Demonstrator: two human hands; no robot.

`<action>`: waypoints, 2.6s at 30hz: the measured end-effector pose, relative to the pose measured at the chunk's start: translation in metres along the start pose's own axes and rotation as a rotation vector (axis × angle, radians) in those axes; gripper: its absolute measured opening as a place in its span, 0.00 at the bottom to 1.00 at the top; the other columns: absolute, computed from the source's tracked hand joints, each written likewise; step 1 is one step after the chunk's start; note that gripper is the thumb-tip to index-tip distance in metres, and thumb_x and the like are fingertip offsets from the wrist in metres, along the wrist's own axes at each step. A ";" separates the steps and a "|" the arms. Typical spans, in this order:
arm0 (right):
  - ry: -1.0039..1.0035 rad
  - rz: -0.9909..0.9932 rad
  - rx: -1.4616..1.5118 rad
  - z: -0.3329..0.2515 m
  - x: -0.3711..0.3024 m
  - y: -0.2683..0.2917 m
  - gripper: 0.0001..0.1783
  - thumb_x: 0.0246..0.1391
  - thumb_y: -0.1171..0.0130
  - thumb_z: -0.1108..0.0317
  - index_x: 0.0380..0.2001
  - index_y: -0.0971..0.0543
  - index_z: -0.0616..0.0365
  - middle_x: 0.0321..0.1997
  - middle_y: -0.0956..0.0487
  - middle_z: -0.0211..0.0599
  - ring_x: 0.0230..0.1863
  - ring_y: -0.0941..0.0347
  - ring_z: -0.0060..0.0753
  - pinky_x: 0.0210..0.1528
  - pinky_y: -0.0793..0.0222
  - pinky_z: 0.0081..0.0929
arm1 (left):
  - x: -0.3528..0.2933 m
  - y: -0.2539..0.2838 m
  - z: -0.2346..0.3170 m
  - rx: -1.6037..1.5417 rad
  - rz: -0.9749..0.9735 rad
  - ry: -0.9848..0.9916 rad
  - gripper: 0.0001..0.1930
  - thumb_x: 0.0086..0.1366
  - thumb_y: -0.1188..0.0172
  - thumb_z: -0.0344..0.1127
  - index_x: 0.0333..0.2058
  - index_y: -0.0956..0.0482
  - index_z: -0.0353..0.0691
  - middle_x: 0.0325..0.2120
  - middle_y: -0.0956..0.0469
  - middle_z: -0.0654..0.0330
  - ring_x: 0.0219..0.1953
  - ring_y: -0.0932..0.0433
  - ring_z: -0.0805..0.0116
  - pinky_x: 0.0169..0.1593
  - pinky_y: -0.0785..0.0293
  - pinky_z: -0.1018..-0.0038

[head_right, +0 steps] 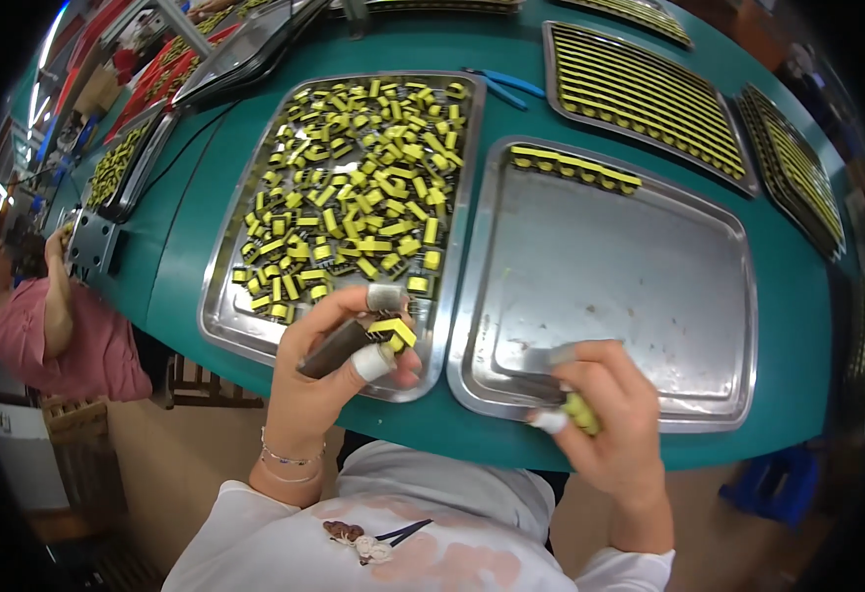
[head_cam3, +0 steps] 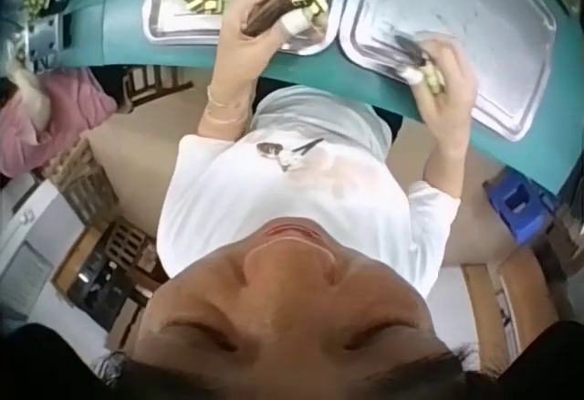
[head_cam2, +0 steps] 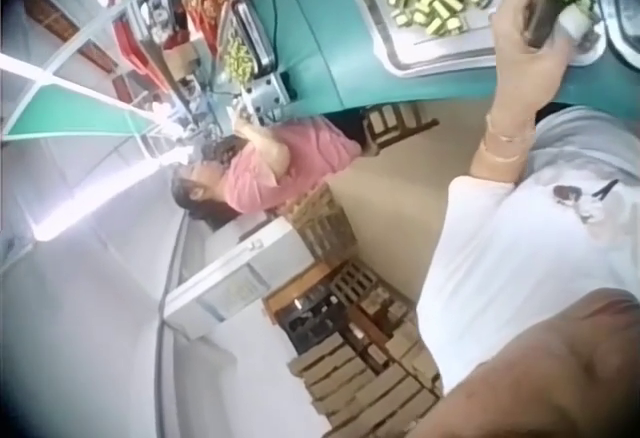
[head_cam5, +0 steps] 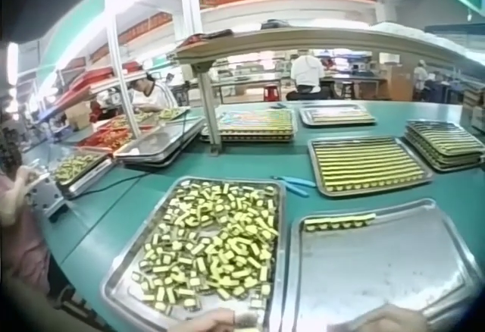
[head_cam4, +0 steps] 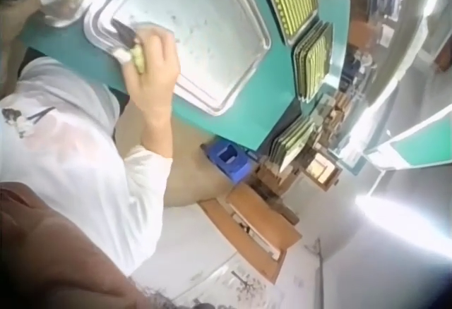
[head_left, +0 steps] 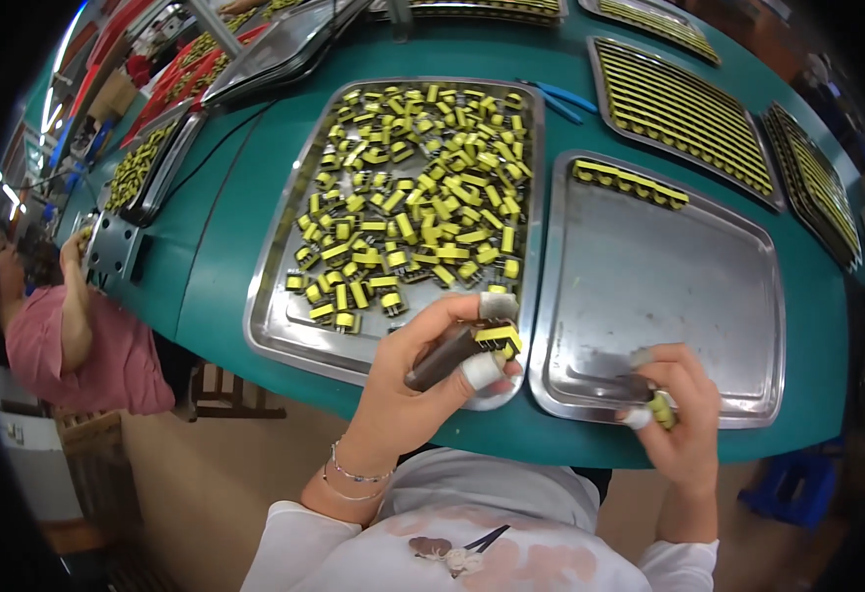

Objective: The person trims and processes small electronic components with pliers, then organizes them onto a tray.

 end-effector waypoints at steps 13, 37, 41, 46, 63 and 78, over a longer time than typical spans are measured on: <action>-0.006 0.007 -0.016 -0.005 -0.003 -0.014 0.17 0.29 0.37 0.77 0.31 0.24 0.60 0.34 0.26 0.40 0.35 0.28 0.43 0.37 0.31 0.35 | 0.008 -0.042 -0.029 -0.352 -0.115 0.144 0.26 0.58 0.37 0.27 0.55 0.34 0.31 0.44 0.24 0.52 0.39 0.24 0.72 0.37 0.23 0.76; 0.194 -0.031 -0.270 -0.014 0.010 -0.013 0.18 0.27 0.38 0.76 0.30 0.24 0.59 0.29 0.28 0.35 0.30 0.33 0.40 0.33 0.36 0.34 | 0.000 -0.042 -0.037 -0.234 -0.138 0.120 0.19 0.64 0.40 0.33 0.50 0.30 0.27 0.41 0.22 0.52 0.37 0.19 0.64 0.44 0.21 0.72; 0.223 -0.022 -0.300 -0.014 0.008 -0.013 0.16 0.27 0.37 0.74 0.28 0.24 0.57 0.27 0.29 0.33 0.29 0.34 0.38 0.31 0.36 0.33 | 0.000 -0.044 -0.036 -0.245 -0.121 0.116 0.18 0.64 0.40 0.32 0.49 0.30 0.28 0.41 0.22 0.52 0.38 0.19 0.64 0.43 0.21 0.72; 0.162 0.018 -0.227 -0.011 0.004 -0.012 0.16 0.31 0.37 0.72 0.30 0.24 0.55 0.28 0.29 0.33 0.30 0.32 0.38 0.33 0.36 0.33 | 0.004 -0.045 -0.034 -0.225 -0.149 0.109 0.19 0.64 0.40 0.31 0.50 0.31 0.29 0.42 0.23 0.53 0.37 0.19 0.65 0.44 0.21 0.72; 0.058 0.066 -0.230 -0.005 -0.005 -0.022 0.17 0.32 0.35 0.73 0.32 0.24 0.58 0.26 0.28 0.34 0.26 0.32 0.38 0.27 0.35 0.33 | 0.002 -0.043 -0.026 -0.099 -0.017 -0.031 0.15 0.59 0.37 0.23 0.43 0.30 0.32 0.39 0.28 0.59 0.42 0.27 0.74 0.44 0.24 0.76; 0.068 0.113 -0.211 -0.005 -0.005 -0.020 0.13 0.39 0.34 0.69 0.28 0.25 0.62 0.24 0.28 0.38 0.25 0.34 0.42 0.26 0.38 0.32 | 0.004 -0.045 -0.027 -0.096 0.010 -0.049 0.15 0.59 0.37 0.22 0.43 0.30 0.32 0.39 0.30 0.61 0.40 0.27 0.74 0.45 0.28 0.78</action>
Point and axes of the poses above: each hand's wrist, its own x-axis towards the middle knuckle, its own y-axis out of the back of the hand, z = x × y, the point moved 8 cm from there along x, towards the middle knuckle
